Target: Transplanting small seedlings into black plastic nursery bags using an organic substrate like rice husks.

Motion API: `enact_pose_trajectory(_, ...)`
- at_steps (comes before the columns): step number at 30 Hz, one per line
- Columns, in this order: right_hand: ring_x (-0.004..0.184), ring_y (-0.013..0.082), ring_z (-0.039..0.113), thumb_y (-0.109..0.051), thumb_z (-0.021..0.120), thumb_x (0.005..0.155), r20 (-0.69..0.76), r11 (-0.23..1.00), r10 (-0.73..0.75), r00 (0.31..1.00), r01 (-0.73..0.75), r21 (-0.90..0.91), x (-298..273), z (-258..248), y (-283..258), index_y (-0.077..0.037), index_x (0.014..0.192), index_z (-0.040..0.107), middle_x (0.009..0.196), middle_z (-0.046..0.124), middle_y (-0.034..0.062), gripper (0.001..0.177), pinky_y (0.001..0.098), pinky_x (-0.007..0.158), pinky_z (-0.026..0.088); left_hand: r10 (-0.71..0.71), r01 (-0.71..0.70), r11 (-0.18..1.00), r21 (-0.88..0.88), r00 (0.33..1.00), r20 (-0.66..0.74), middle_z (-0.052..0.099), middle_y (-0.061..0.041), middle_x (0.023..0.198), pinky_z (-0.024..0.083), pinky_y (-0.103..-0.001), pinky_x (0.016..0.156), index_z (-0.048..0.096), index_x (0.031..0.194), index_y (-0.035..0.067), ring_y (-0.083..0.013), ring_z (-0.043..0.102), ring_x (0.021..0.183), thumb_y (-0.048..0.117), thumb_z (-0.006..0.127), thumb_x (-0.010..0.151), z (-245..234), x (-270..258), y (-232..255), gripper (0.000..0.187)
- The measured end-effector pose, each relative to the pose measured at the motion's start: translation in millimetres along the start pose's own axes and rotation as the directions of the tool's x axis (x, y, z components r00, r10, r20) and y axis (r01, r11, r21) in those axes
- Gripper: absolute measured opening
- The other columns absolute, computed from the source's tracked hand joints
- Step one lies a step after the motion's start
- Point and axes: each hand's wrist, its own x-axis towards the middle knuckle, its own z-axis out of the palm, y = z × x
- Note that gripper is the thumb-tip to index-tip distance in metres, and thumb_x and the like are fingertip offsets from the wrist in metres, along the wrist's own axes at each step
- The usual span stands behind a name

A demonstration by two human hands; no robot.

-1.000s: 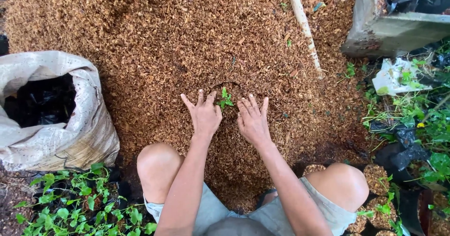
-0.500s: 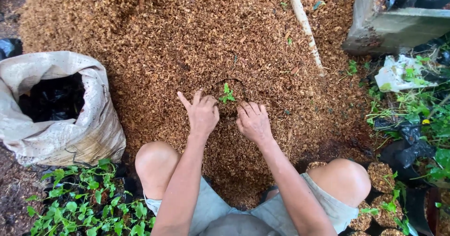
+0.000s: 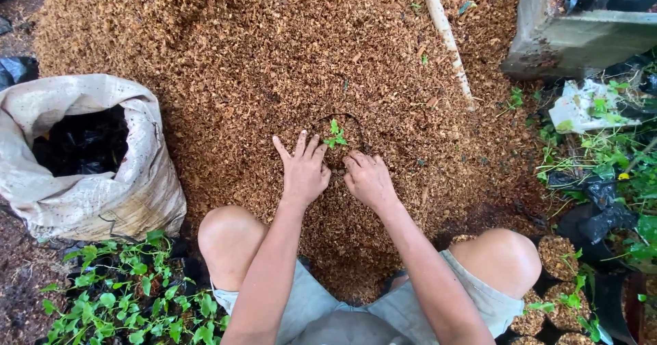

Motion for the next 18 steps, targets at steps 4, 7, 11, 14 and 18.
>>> enact_pose_trajectory(4,0.092,0.0292,0.073,-0.018,0.062,0.081,-0.03,0.999,-0.021,0.999,0.022,0.028,0,-4,-4,-0.012,0.108,0.072,0.109,0.071,0.0126,0.029,0.0396,0.072,0.052,0.059,-0.064,0.997,-0.034,0.99,-0.125,0.067,-0.01,0.122,0.011,-0.08,0.114,0.071,0.112,0.014,-0.0307,0.055,0.127,0.022,0.076,0.067,13,-2,-4,0.046)
enact_pose_trajectory(7,0.087,0.0279,0.073,-0.019,0.062,0.079,-0.013,0.998,-0.044,0.999,0.045,0.043,0,-3,-7,-0.014,0.108,0.071,0.109,0.069,0.0115,0.031,0.0401,0.072,0.052,0.159,-0.162,0.986,-0.021,0.982,-0.101,0.069,-0.008,0.109,0.009,-0.078,0.117,0.075,0.099,0.017,-0.0267,0.059,0.118,0.016,0.076,0.073,26,-2,-1,0.026)
enact_pose_trajectory(11,0.088,0.0281,0.074,-0.023,0.059,0.083,0.102,1.0,-0.013,0.995,0.012,0.008,-5,8,-1,-0.017,0.111,0.07,0.111,0.067,0.0108,0.031,0.0397,0.075,0.052,0.175,-0.179,0.984,-0.025,0.977,-0.118,0.072,-0.008,0.109,0.01,-0.072,0.121,0.073,0.101,0.017,-0.0251,0.069,0.105,0.013,0.072,0.079,47,-2,4,0.022)
enact_pose_trajectory(14,0.086,0.029,0.075,-0.024,0.059,0.084,0.137,1.0,0.029,0.99,-0.029,-0.005,-4,9,0,-0.017,0.113,0.069,0.112,0.066,0.0107,0.031,0.04,0.073,0.052,0.165,-0.171,0.985,-0.021,0.97,-0.177,0.073,-0.009,0.107,0.012,-0.069,0.123,0.071,0.099,0.016,-0.0236,0.074,0.094,0.012,0.07,0.082,58,2,4,0.018)
enact_pose_trajectory(18,0.087,0.0296,0.075,-0.026,0.059,0.086,0.165,0.998,0.062,0.984,-0.062,-0.001,-1,4,0,-0.019,0.111,0.069,0.11,0.067,0.0086,0.028,0.0407,0.072,0.053,0.096,-0.111,0.987,-0.119,0.988,-0.121,0.075,-0.01,0.106,0.0,-0.068,0.125,0.071,0.095,0.016,-0.0222,0.077,0.082,0.02,0.074,0.08,35,4,9,0.015)
